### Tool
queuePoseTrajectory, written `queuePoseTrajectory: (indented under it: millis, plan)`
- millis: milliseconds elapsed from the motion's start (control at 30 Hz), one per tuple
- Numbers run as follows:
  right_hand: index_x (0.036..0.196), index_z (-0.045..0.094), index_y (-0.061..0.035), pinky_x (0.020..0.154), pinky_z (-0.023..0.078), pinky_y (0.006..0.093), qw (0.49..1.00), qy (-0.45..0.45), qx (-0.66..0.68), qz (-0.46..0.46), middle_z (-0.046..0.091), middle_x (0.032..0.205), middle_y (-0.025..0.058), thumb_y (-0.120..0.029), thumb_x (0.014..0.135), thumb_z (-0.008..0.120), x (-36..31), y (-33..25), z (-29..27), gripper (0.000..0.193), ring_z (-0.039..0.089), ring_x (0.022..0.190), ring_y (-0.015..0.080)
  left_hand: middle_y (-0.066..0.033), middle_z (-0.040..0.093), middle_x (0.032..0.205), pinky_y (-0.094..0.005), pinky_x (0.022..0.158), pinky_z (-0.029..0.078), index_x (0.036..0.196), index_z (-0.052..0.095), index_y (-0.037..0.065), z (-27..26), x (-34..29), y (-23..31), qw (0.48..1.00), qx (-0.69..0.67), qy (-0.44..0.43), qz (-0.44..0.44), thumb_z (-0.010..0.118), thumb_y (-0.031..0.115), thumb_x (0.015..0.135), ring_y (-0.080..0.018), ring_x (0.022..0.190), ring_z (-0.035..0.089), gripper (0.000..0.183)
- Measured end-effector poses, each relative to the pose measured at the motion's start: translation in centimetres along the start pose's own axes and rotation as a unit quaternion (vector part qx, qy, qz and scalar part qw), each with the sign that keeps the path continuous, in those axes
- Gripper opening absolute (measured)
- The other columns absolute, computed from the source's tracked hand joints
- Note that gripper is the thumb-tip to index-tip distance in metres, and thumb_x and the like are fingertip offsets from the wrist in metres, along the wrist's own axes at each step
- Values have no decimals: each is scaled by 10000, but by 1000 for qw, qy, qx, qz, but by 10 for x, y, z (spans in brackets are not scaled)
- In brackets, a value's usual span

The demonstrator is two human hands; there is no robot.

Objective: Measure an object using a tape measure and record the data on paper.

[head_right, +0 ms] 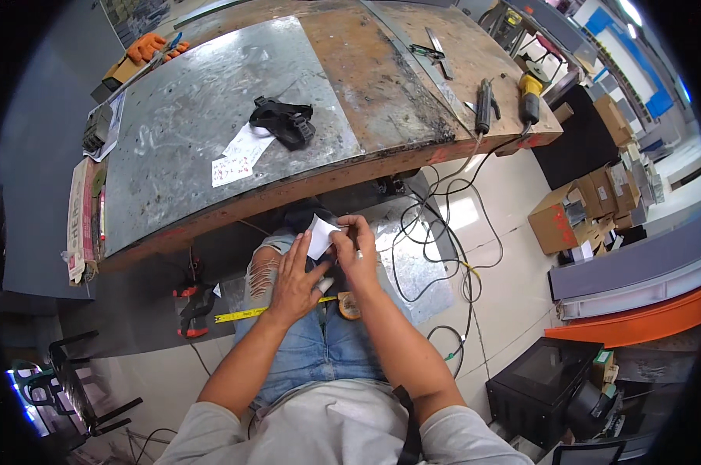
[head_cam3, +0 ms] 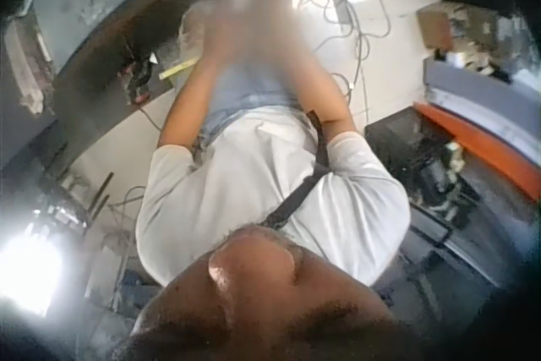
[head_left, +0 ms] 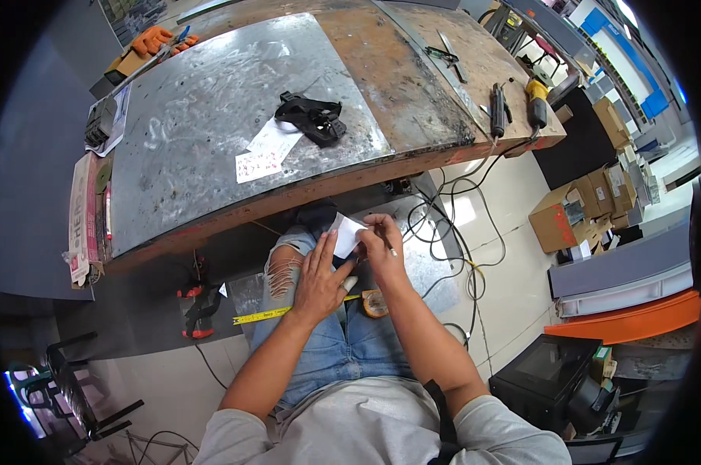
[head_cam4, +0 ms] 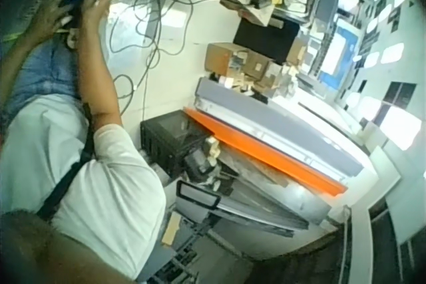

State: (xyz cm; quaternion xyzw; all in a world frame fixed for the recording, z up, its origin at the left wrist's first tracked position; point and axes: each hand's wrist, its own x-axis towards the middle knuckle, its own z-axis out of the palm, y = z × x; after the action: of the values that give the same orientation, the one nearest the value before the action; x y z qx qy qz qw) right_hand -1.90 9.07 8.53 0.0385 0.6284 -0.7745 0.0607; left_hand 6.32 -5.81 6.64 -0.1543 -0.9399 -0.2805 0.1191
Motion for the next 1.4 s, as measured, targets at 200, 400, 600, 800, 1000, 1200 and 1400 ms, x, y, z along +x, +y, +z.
queuePoseTrajectory:
  millis: [200, 400, 600, 800, 1000, 1200, 1400]
  plan:
    - [1041, 610, 9, 623, 493, 260, 981, 16, -140, -131, 633, 787, 32, -120, 976, 629, -1, 9, -3, 146, 596, 689, 104, -183, 651, 1291, -360, 968, 511, 1463, 534, 38, 19, -2, -27, 949, -245, 13, -198, 695, 84, 895, -322, 1142, 640, 592]
    - [1094, 621, 15, 707, 522, 271, 982, -49, -166, -80, 731, 937, 106, -169, 1039, 585, 2, 25, -36, 196, 668, 799, 142, -106, 457, 1554, -411, 1075, 430, 1531, 434, 9, 17, -10, -51, 637, -729, 26, -249, 569, 349, 1039, -238, 1334, 484, 614]
    - [1119, 638, 13, 642, 490, 272, 982, -82, -151, -82, 683, 807, 58, -128, 922, 740, 2, 38, -33, 262, 603, 697, 115, -121, 405, 1596, -454, 1112, 389, 1526, 429, -11, 20, -6, -53, 633, -743, -50, -210, 569, 536, 1000, -294, 1406, 426, 771]
    - [1131, 636, 11, 633, 477, 282, 978, -73, -191, -52, 626, 739, 34, -75, 896, 732, 9, 47, -44, 268, 580, 672, 115, -121, 412, 1593, -447, 1089, 400, 1523, 428, -1, 26, -5, -60, 638, -727, -67, -244, 547, 576, 996, -279, 1388, 435, 791]
    - [1211, 583, 25, 660, 442, 234, 977, -84, -196, -16, 610, 800, 2, -82, 960, 686, 14, 40, -41, 292, 544, 735, 75, -91, 467, 1520, -406, 1062, 396, 1484, 471, 5, 26, 2, -61, 622, -727, 2, -290, 433, 626, 1018, -221, 1285, 460, 777]
    - [1214, 582, 26, 646, 418, 227, 979, -72, -190, -12, 574, 779, -18, -95, 957, 690, 22, 38, -41, 304, 522, 723, 67, -90, 476, 1492, -405, 1061, 392, 1495, 452, -1, 32, 3, -65, 627, -728, 6, -277, 409, 655, 1013, -216, 1290, 462, 815]
    - [1198, 581, 33, 631, 406, 226, 982, -60, -179, -18, 565, 763, -20, -81, 941, 682, 25, 37, -39, 299, 508, 694, 63, -99, 504, 1457, -411, 1061, 393, 1496, 447, -3, 30, 6, -65, 626, -733, 0, -267, 407, 683, 999, -216, 1282, 466, 848]
